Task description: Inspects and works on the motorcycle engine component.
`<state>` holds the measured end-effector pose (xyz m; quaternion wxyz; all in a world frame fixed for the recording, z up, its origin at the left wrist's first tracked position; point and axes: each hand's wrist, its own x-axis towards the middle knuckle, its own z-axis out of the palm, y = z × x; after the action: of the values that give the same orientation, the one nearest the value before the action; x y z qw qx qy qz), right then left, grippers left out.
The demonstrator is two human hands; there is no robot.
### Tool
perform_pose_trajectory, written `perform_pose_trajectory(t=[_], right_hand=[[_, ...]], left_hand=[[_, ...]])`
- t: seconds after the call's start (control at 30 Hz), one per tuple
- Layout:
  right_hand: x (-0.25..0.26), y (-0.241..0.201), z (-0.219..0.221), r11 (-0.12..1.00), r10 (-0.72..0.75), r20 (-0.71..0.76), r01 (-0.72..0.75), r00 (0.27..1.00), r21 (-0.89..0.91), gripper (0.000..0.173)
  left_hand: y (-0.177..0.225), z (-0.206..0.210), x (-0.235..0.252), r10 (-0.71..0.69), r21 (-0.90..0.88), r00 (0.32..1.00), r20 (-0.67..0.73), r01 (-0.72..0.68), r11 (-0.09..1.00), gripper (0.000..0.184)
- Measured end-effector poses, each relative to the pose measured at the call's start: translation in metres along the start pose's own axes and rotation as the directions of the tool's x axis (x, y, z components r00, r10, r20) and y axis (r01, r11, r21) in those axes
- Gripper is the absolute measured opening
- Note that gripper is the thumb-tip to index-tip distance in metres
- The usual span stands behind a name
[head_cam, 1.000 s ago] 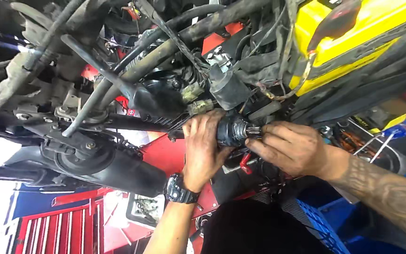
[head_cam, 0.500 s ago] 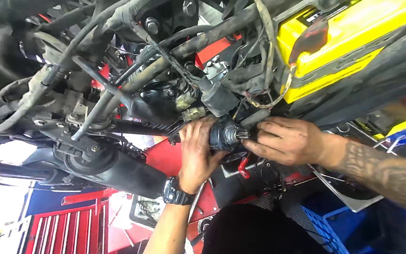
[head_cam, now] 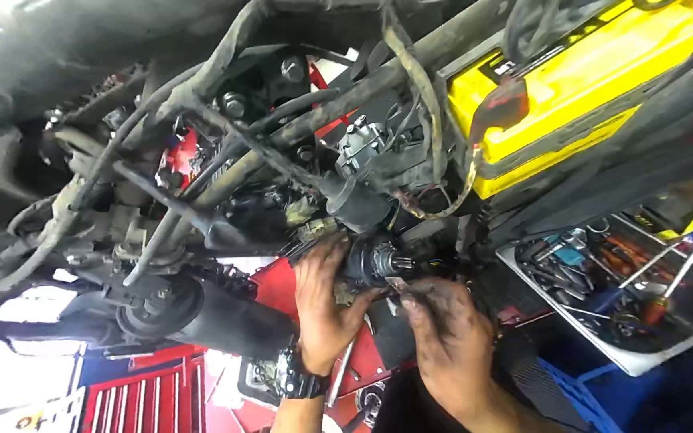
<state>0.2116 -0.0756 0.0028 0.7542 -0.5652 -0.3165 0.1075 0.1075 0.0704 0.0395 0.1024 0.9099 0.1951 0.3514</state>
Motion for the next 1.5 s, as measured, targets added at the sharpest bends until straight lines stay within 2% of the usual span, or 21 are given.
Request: perform_pose_trajectory(t=[0.07, 0.13, 0.4, 0.47, 0.53, 0.63, 0.7, 0.73, 0.8, 0.93, 1.1, 1.2, 1.4, 1.5], right_hand=[[-0.007, -0.003, 0.008, 0.978, 0.161, 0.001, -0.159, 0.987, 0.132, 0.015], [-0.014, -0.005, 0.015, 0.960, 0.224, -0.021, -0.217, 0.974, 0.179, 0.016], [-0.024, -0.020, 0.051, 0.945, 0.293, -0.209, -0.249, 0.933, 0.213, 0.018], [-0.022, -0.026, 0.059, 0.899, 0.377, -0.238, -0.292, 0.895, 0.328, 0.016], [-0.019, -0.036, 0.061, 0.773, 0.509, -0.166, -0.363, 0.845, 0.520, 0.017], [-0.013, -0.055, 0.056, 0.402, 0.696, 0.087, -0.487, 0.713, 0.776, 0.010], [-0.007, -0.062, 0.049, 0.161, 0.745, 0.278, -0.568, 0.607, 0.807, 0.012], [-0.005, -0.061, 0.046, 0.086, 0.738, 0.356, -0.602, 0.573, 0.794, 0.017], [-0.005, -0.058, 0.042, 0.015, 0.700, 0.454, -0.647, 0.551, 0.762, 0.023], [-0.001, -0.054, 0.040, -0.022, 0.636, 0.510, -0.647, 0.579, 0.762, 0.023], [0.005, -0.058, 0.040, 0.028, 0.675, 0.448, -0.627, 0.586, 0.778, 0.022], [0.005, -0.057, 0.039, 0.018, 0.683, 0.437, -0.612, 0.585, 0.791, 0.021], [0.001, -0.050, 0.044, 0.079, 0.687, 0.343, -0.534, 0.641, 0.842, 0.021], [0.001, -0.046, 0.042, 0.096, 0.674, 0.340, -0.533, 0.656, 0.841, 0.020]], left_hand=[[-0.009, 0.002, 0.001, 0.025, -0.009, 0.999, 0.029, -0.025, 1.000, 0.071], [-0.016, 0.003, -0.001, 0.043, -0.021, 0.998, 0.043, -0.042, 0.999, 0.072], [-0.026, 0.010, -0.005, 0.082, 0.011, 0.995, 0.060, -0.083, 0.996, 0.072], [-0.027, 0.009, -0.004, 0.090, -0.001, 0.993, 0.074, -0.090, 0.996, 0.073], [-0.027, 0.009, -0.002, 0.087, -0.005, 0.993, 0.082, -0.087, 0.996, 0.075], [-0.027, 0.009, -0.002, 0.092, -0.004, 0.992, 0.088, -0.092, 0.996, 0.077], [-0.026, 0.010, -0.001, 0.094, 0.012, 0.992, 0.085, -0.096, 0.995, 0.074], [-0.024, 0.010, 0.000, 0.099, 0.021, 0.992, 0.078, -0.101, 0.995, 0.073], [-0.023, 0.011, 0.000, 0.110, 0.028, 0.992, 0.063, -0.112, 0.993, 0.072], [-0.024, 0.013, 0.000, 0.122, 0.008, 0.992, 0.041, -0.122, 0.992, 0.069], [-0.026, 0.013, -0.001, 0.119, -0.003, 0.992, 0.051, -0.119, 0.993, 0.069], [-0.026, 0.014, -0.001, 0.099, -0.010, 0.994, 0.054, -0.099, 0.995, 0.070], [-0.027, 0.014, -0.001, 0.083, -0.016, 0.995, 0.047, -0.083, 0.996, 0.077], [-0.027, 0.013, -0.001, 0.094, -0.028, 0.994, 0.050, -0.093, 0.995, 0.076]])
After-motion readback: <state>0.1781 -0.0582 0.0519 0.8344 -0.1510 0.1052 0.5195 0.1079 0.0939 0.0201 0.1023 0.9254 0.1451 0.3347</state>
